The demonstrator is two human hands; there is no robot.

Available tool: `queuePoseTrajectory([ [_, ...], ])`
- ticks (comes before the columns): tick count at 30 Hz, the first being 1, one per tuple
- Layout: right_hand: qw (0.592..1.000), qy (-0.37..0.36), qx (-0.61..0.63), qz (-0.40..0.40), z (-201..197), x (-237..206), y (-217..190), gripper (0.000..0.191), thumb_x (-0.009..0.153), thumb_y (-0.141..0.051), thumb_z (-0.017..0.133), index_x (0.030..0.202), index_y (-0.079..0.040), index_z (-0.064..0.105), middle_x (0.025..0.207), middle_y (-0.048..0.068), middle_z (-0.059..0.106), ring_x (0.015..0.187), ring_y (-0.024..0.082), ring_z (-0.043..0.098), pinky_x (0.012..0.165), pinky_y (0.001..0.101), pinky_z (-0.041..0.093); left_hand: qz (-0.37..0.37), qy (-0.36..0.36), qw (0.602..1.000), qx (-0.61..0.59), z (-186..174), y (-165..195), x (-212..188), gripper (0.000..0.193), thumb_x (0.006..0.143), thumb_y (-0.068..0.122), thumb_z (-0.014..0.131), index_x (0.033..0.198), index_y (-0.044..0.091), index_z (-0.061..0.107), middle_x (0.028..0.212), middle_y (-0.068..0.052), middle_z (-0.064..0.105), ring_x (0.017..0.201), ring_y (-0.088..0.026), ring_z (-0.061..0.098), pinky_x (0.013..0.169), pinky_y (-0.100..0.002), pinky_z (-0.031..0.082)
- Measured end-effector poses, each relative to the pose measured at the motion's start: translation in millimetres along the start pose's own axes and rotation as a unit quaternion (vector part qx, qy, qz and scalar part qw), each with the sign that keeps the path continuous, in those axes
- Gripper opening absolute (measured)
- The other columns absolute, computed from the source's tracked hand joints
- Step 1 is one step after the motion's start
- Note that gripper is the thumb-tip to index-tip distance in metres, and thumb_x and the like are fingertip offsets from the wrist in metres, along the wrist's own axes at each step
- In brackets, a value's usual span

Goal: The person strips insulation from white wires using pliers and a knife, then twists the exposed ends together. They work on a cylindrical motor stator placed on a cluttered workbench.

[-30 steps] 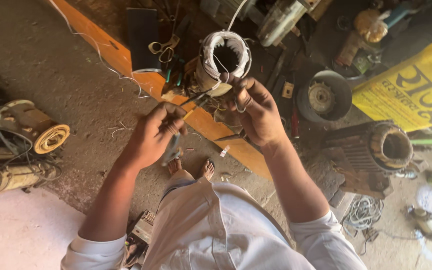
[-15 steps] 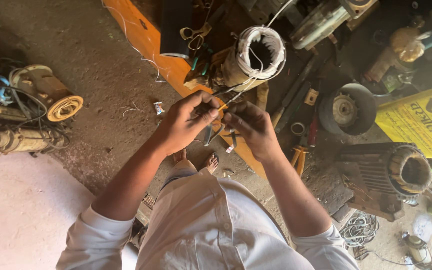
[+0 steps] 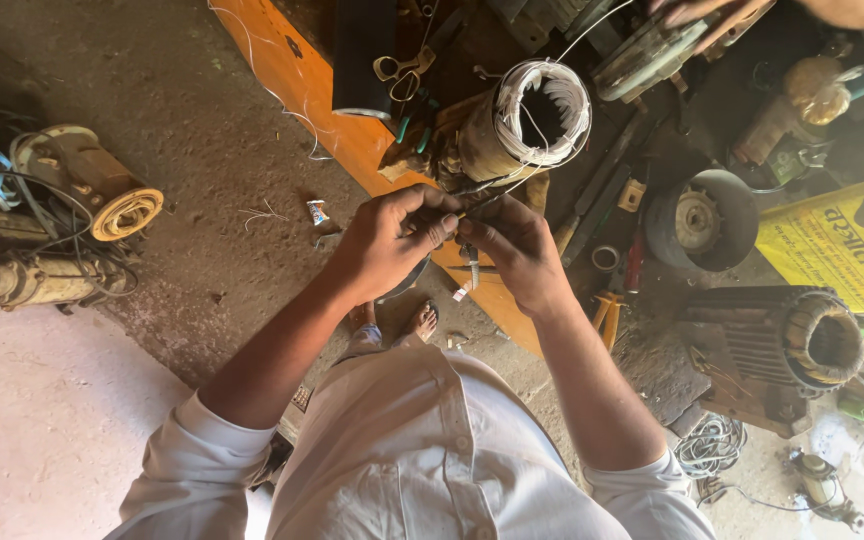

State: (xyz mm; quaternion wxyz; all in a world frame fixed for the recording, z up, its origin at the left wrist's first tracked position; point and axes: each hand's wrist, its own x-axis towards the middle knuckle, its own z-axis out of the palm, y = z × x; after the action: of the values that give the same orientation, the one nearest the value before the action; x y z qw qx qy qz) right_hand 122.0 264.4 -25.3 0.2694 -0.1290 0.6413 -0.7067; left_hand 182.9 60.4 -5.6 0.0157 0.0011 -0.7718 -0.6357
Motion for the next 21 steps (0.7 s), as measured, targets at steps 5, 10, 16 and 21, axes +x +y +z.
queuePoseTrajectory([
  [5, 0.996, 0.008, -0.089, 0.024, 8.1, -8.5, -16.3, 0.016, 0.100, -0.009, 0.068, 0.115, -0.003, 0.066, 0.101, 0.006, 0.073, 0.091, 0.015, 0.068, 0.081, 0.0317, 0.056, 0.112, 0.031, 0.992, 0.038, -2.5, -12.5, -0.5, 0.014, 0.101, 0.015, 0.069, 0.110, 0.004, 0.069, 0.099, -0.009, 0.077, 0.092, -0.020, 0.077, 0.082, -0.033, 0.060],
  [10, 0.743, 0.129, -0.533, -0.384, 14.6, -11.0, -39.9, 0.023, 0.095, 0.000, 0.070, 0.115, -0.010, 0.066, 0.116, 0.006, 0.070, 0.107, 0.023, 0.071, 0.096, 0.0373, 0.057, 0.186, 0.047, 0.980, 0.054, -9.2, -11.7, -1.3, 0.021, 0.101, 0.013, 0.068, 0.116, 0.001, 0.058, 0.105, -0.013, 0.073, 0.096, -0.030, 0.074, 0.082, -0.036, 0.058],
  [16, 0.587, -0.001, -0.613, -0.528, 14.5, 7.5, -50.3, 0.027, 0.085, -0.013, 0.079, 0.112, -0.015, 0.074, 0.125, 0.008, 0.069, 0.109, 0.026, 0.071, 0.083, 0.0350, 0.060, 0.132, -0.045, 0.989, 0.050, -24.8, 2.6, -6.0, 0.022, 0.097, 0.010, 0.070, 0.113, 0.000, 0.060, 0.102, -0.018, 0.071, 0.093, -0.033, 0.072, 0.076, -0.040, 0.056],
  [21, 0.634, -0.019, -0.556, -0.537, 17.0, 6.2, -53.6, 0.016, 0.091, -0.007, 0.077, 0.105, -0.012, 0.071, 0.117, 0.010, 0.071, 0.100, 0.026, 0.075, 0.077, 0.0339, 0.063, 0.207, -0.001, 0.975, 0.084, -24.8, 0.0, -8.7, 0.017, 0.097, 0.006, 0.067, 0.109, 0.002, 0.057, 0.099, -0.018, 0.065, 0.090, -0.036, 0.069, 0.077, -0.043, 0.055],
])
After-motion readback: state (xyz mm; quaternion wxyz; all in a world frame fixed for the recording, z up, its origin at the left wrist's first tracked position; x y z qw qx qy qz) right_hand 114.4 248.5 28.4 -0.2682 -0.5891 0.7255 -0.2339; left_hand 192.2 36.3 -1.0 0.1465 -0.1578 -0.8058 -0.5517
